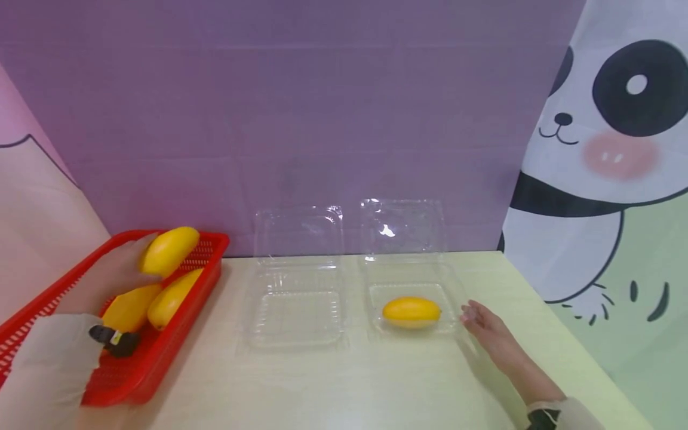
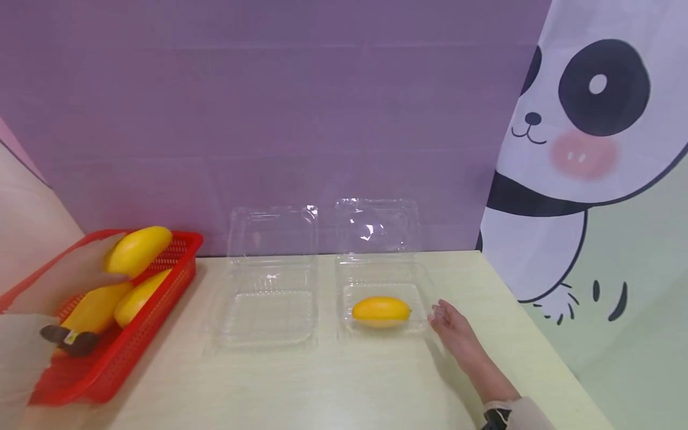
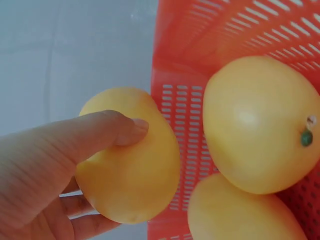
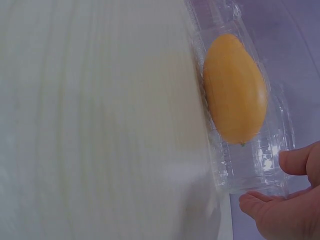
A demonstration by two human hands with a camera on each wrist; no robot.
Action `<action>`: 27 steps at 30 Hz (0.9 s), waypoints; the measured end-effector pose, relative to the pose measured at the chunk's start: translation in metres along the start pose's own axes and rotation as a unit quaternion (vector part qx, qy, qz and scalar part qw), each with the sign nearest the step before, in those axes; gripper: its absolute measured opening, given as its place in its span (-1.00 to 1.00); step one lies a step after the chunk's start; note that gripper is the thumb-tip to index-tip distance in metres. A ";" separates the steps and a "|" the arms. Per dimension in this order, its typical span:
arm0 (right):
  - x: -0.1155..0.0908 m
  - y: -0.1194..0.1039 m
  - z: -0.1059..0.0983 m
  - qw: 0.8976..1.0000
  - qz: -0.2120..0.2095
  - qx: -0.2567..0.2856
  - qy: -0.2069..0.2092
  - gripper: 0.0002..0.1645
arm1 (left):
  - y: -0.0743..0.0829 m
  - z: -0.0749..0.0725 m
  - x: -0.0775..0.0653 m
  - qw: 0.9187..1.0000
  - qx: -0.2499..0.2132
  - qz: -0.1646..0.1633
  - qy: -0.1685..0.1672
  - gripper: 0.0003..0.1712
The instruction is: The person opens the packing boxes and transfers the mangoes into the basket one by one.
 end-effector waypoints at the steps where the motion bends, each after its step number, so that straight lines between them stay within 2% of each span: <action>1: 0.000 0.000 0.000 1.000 0.000 0.000 0.000 -0.24 | -0.003 0.002 0.000 1.000 -0.002 -0.007 -0.005 0.04; 9: -0.001 0.000 0.001 1.000 -0.003 0.000 0.002 -0.24 | -0.022 0.014 0.001 0.998 -0.008 -0.047 -0.045 0.13; 16: -0.001 -0.001 0.001 1.000 0.003 -0.003 0.000 -0.25 | -0.017 0.010 -0.001 0.997 -0.014 -0.049 -0.061 0.12; 27: 0.000 -0.003 0.001 1.000 0.002 -0.001 0.000 -0.25 | -0.013 0.015 0.003 0.994 -0.031 -0.052 -0.087 0.12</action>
Point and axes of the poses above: each hand's wrist, its own x-axis towards the middle knuckle, its own z-axis out of the palm, y = z × x, the point moved 2 cm from there along x, towards the middle knuckle, and after that the axes turned 15 degrees about x, right-handed, at the moved point
